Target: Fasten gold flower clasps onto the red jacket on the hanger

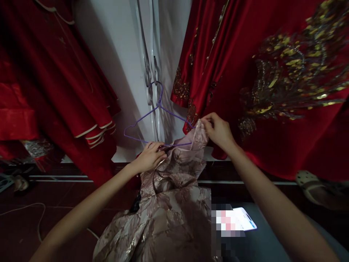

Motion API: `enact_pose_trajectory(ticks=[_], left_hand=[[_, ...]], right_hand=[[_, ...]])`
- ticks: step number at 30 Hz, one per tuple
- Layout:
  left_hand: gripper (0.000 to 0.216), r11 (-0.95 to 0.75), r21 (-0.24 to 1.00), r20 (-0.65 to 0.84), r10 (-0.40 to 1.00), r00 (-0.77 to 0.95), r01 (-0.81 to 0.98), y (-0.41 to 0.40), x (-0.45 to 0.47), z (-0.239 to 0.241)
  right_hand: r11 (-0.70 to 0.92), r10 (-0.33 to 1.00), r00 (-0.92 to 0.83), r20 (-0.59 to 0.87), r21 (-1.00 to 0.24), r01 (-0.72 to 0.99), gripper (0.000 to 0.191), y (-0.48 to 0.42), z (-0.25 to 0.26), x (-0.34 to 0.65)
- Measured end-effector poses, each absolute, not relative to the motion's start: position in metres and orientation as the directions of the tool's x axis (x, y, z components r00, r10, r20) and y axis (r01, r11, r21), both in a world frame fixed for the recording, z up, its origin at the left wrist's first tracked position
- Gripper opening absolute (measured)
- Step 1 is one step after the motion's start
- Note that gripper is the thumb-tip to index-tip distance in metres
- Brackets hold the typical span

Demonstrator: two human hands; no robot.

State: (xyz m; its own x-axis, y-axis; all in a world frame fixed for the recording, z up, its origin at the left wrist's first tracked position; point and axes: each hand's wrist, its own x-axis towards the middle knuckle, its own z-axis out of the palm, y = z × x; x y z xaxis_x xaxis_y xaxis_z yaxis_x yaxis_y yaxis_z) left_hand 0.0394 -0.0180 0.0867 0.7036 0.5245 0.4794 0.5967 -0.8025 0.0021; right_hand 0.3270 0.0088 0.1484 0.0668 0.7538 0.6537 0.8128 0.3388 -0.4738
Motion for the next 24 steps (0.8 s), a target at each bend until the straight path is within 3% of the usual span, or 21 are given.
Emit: enact_pose_trajectory(ticks=[3,11,13,18,20,24], left_hand=[[0.033,-0.8,0.138,0.49,0.567,0.662,0.583,-0.014,0.055,0.085],[0.036,-0.792,0.376,0.516,0.61,0.601,0.481,0.002,0.059,0.106],[0.037,-0.723,0.424,0.551,0.684,0.478,0.545,0.016,0.038,0.111],[0.039,-0.357,0.566,0.573,0.818,-0.043,0.743,0.049,-0.041,0.097],[0.041,-0.338,0.634,0.545,0.833,-0.092,0.695,0.055,-0.068,0.087],[0.043,-0.397,0.721,0.497,0.867,-0.025,0.567,0.056,-0.094,0.067]], right_hand=[[0.436,0.762,-0.027,0.647,-0.482,0.76,0.021,0.018,0.161,0.305],[0.391,0.773,0.006,0.635,-0.484,0.783,0.026,0.023,0.162,0.294],[0.399,0.778,-0.01,0.629,-0.482,0.78,0.028,0.023,0.161,0.296],[0.431,0.768,-0.047,0.639,-0.461,0.776,0.03,0.029,0.159,0.3],[0.444,0.764,-0.056,0.643,-0.461,0.768,0.03,0.033,0.159,0.303],[0.444,0.764,-0.054,0.644,-0.463,0.767,0.03,0.038,0.159,0.306]])
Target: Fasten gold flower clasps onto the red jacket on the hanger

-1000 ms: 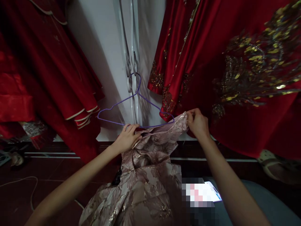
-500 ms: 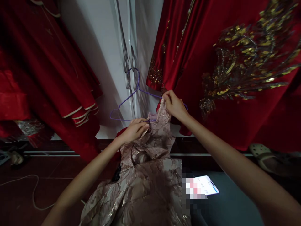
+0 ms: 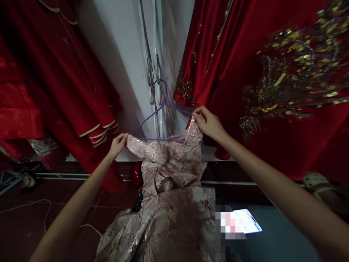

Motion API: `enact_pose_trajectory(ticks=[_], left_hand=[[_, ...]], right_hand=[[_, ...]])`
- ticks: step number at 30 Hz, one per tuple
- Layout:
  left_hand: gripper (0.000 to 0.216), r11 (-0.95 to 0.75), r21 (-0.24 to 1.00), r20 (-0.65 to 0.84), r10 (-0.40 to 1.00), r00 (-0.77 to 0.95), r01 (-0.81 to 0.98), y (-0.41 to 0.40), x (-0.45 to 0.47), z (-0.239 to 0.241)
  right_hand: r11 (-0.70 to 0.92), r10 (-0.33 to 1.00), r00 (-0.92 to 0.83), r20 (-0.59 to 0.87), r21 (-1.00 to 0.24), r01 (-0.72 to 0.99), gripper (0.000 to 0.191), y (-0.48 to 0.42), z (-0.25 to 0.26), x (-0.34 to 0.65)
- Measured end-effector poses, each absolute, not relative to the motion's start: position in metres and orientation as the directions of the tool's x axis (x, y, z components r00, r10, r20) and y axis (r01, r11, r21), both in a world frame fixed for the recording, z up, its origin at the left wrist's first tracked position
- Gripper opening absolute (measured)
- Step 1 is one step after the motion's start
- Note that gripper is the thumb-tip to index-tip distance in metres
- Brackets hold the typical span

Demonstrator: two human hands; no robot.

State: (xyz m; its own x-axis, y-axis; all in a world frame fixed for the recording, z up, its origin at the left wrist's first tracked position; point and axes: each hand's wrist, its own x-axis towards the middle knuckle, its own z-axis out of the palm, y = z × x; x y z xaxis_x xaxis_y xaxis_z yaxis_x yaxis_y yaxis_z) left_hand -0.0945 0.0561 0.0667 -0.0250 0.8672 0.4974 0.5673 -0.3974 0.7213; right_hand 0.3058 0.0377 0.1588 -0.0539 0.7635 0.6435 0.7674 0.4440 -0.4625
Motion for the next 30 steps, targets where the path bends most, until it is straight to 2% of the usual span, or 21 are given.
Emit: enact_pose_trajectory(ticks=[9,30], left_hand=[[0.043,-0.392,0.742,0.513,0.854,-0.084,0.543,0.059,-0.105,0.041],[0.042,-0.452,0.777,0.541,0.835,-0.099,0.438,0.058,-0.114,0.042]], right_hand=[[0.435,0.769,-0.047,0.638,-0.467,0.77,0.029,0.037,0.161,0.307],[0.51,0.72,-0.096,0.687,-0.432,0.744,0.031,0.041,0.161,0.315]])
